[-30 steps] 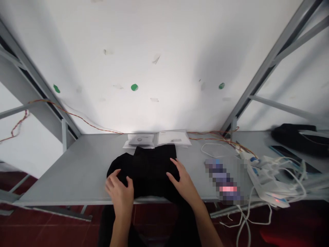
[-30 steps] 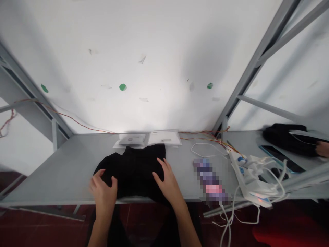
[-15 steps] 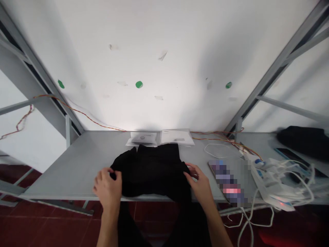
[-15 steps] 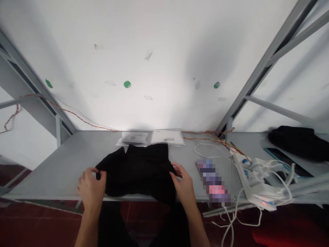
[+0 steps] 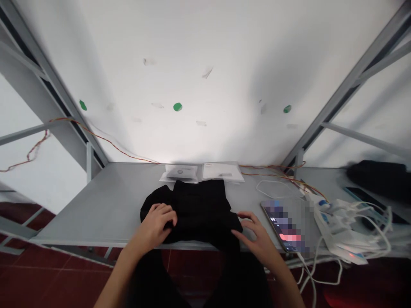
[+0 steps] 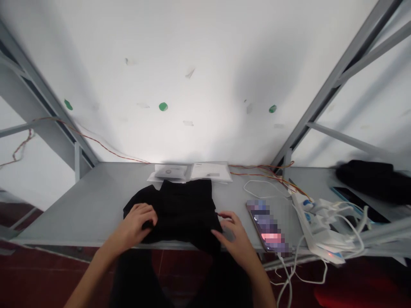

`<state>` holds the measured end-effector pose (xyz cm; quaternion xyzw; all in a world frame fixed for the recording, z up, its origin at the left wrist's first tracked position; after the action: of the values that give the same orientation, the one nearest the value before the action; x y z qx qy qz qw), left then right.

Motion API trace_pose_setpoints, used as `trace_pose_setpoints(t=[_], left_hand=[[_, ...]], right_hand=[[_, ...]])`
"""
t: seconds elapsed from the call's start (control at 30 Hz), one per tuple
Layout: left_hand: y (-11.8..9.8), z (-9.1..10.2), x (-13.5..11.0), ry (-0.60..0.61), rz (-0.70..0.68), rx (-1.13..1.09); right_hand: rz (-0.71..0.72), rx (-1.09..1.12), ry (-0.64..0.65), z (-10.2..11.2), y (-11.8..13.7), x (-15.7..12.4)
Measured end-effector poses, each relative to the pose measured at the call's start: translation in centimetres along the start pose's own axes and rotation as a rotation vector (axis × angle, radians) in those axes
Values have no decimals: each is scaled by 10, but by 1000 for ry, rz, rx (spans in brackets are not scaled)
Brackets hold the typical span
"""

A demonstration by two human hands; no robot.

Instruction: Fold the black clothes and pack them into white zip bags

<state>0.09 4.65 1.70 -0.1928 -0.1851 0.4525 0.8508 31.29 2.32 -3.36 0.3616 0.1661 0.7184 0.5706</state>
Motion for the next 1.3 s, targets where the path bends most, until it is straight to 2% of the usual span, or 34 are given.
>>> trace_pose_setpoints(t=[0.07,0.1,0.17,0.23,0.33,0.4,0.43,0.5,0.6,0.7,0.77,0.83,0.9,1.0,1.13,1.3], left_hand=[[-3,1,-17,111,20,-116],[-2,4,-22,126,48,-166],[4,14,-18,44,74,-209],[8,20,-1,-73,32,-160],[17,2,33,-52,-19,-22],[30,-4,53,-49,32,30],[38,0,63,-78,70,44],[49,13,83,-160,140,66],[57,36,113,-244,226,108],[51,42,130,-280,289,157],[39,29,124,-283,281,174],[26,4,105,-267,235,199],[20,-24,81,-238,200,269],[28,-50,49,-241,219,314],[35,-58,31,-269,189,238],[36,-52,27,-291,203,88]], right_hand=[[-7,6,29,4,-8,-15],[-34,22,5,9,-15,-17],[-81,30,-102,21,-27,-11],[-20,-37,-139,22,-23,11],[223,-179,67,-10,4,51],[286,-202,191,-28,12,72],[273,-190,206,-31,11,84],[203,-156,156,-27,5,109],[99,-168,15,-13,-1,148],[51,-239,-114,-8,9,169],[59,-272,-168,-19,28,162],[106,-295,-145,-45,51,139],[166,-386,-22,-84,70,108],[107,-491,133,-123,70,69],[109,-516,166,-131,62,44],[143,-524,132,-126,60,38]])
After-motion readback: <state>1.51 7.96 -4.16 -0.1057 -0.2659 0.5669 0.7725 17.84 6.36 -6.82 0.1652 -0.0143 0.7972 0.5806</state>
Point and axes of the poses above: each hand's wrist, its own x-axis towards the middle knuckle, its own z-axis out of the back of the hand, y = z × x, the point moved 10 cm from there along x, towards the middle knuckle, and after that the axes turned 10 degrees about -x, right-handed, at the moved point
